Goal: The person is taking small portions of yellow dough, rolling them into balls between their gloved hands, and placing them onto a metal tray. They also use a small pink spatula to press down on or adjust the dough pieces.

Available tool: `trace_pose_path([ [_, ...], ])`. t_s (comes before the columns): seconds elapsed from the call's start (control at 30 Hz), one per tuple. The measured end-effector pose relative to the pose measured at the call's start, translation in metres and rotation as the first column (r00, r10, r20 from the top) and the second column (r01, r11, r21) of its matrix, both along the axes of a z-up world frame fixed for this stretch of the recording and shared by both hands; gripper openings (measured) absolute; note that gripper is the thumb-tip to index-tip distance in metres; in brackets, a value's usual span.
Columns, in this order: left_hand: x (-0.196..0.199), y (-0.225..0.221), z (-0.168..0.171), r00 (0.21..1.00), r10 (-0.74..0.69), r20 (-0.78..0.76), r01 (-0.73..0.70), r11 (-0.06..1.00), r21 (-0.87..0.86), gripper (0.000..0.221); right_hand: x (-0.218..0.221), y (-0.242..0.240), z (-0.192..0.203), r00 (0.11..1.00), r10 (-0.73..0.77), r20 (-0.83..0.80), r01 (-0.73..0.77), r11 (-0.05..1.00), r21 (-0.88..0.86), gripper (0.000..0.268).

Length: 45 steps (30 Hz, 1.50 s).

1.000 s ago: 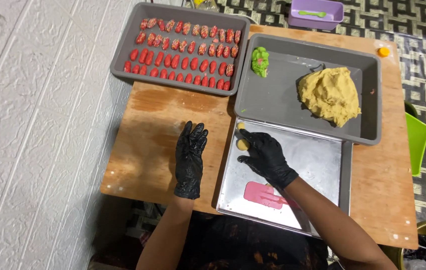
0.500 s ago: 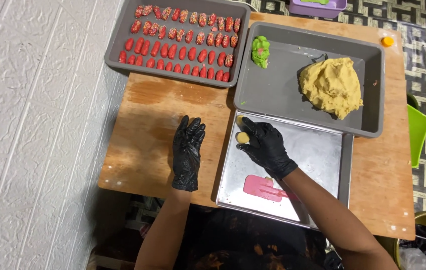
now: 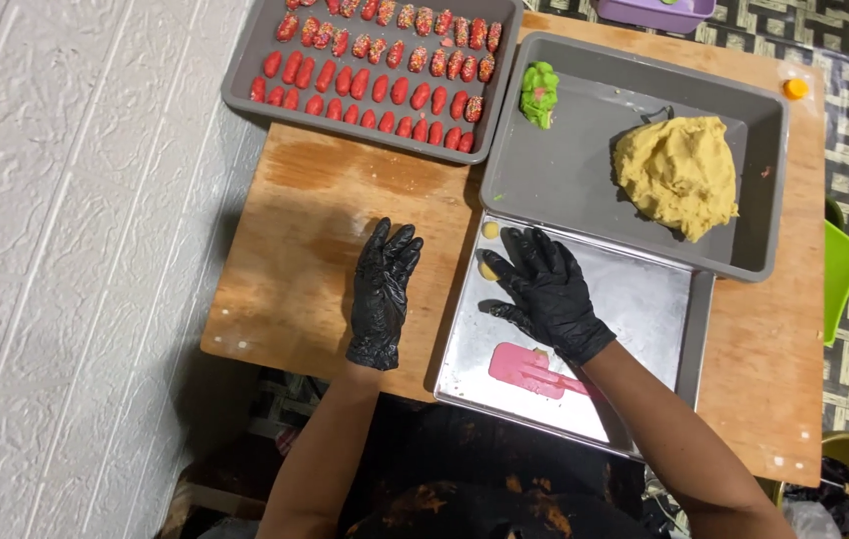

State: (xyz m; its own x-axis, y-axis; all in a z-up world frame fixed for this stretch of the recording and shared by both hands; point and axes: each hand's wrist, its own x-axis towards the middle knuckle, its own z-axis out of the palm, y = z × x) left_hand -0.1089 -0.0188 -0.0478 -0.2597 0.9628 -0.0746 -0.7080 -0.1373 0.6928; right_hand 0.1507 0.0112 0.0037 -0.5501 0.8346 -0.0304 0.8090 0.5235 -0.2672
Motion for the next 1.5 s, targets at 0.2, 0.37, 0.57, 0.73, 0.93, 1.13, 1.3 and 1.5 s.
trace_pose_path([
  [0.2,-0.001,0.001,0.006,1.000,-0.022,-0.014,0.022,1.000,-0.013,0.052,0.001,0.005,-0.004,0.999,0.044,-0.032,-0.043,0.998,0.043,0.065],
  [0.37,-0.002,0.003,0.005,0.999,-0.029,0.029,0.029,0.999,-0.013,0.052,0.018,0.038,-0.039,0.917,-0.078,-0.392,0.182,0.955,0.235,0.038],
  [0.57,-0.003,0.003,0.000,0.999,-0.039,0.023,0.040,0.999,-0.012,0.052,-0.021,0.051,0.005,0.975,-0.194,-0.104,0.205,0.972,0.112,0.028],
  [0.73,-0.006,0.002,0.035,0.999,-0.051,-0.017,0.051,0.999,-0.005,0.049,-0.027,0.074,-0.041,0.966,-0.229,0.122,0.214,0.969,0.123,0.015],
  [0.93,-0.006,0.006,0.028,0.998,-0.063,0.006,0.063,0.997,-0.042,0.051,-0.041,0.085,-0.024,0.988,-0.145,0.045,0.125,0.944,0.304,0.016],
  [1.13,-0.009,0.006,0.020,0.997,-0.071,0.002,0.071,0.994,-0.079,0.051,-0.040,0.069,-0.034,0.983,-0.179,0.050,0.164,0.961,0.222,0.018],
  [1.3,-0.007,0.009,-0.002,0.998,-0.052,0.036,0.055,0.995,-0.088,0.048,-0.017,0.048,-0.001,0.982,-0.183,0.045,0.185,0.982,-0.045,0.027],
  [1.5,-0.005,0.005,0.011,0.999,-0.046,-0.002,0.045,0.995,-0.083,0.046,-0.011,0.054,0.000,0.977,-0.212,-0.014,0.209,0.970,-0.126,0.034],
])
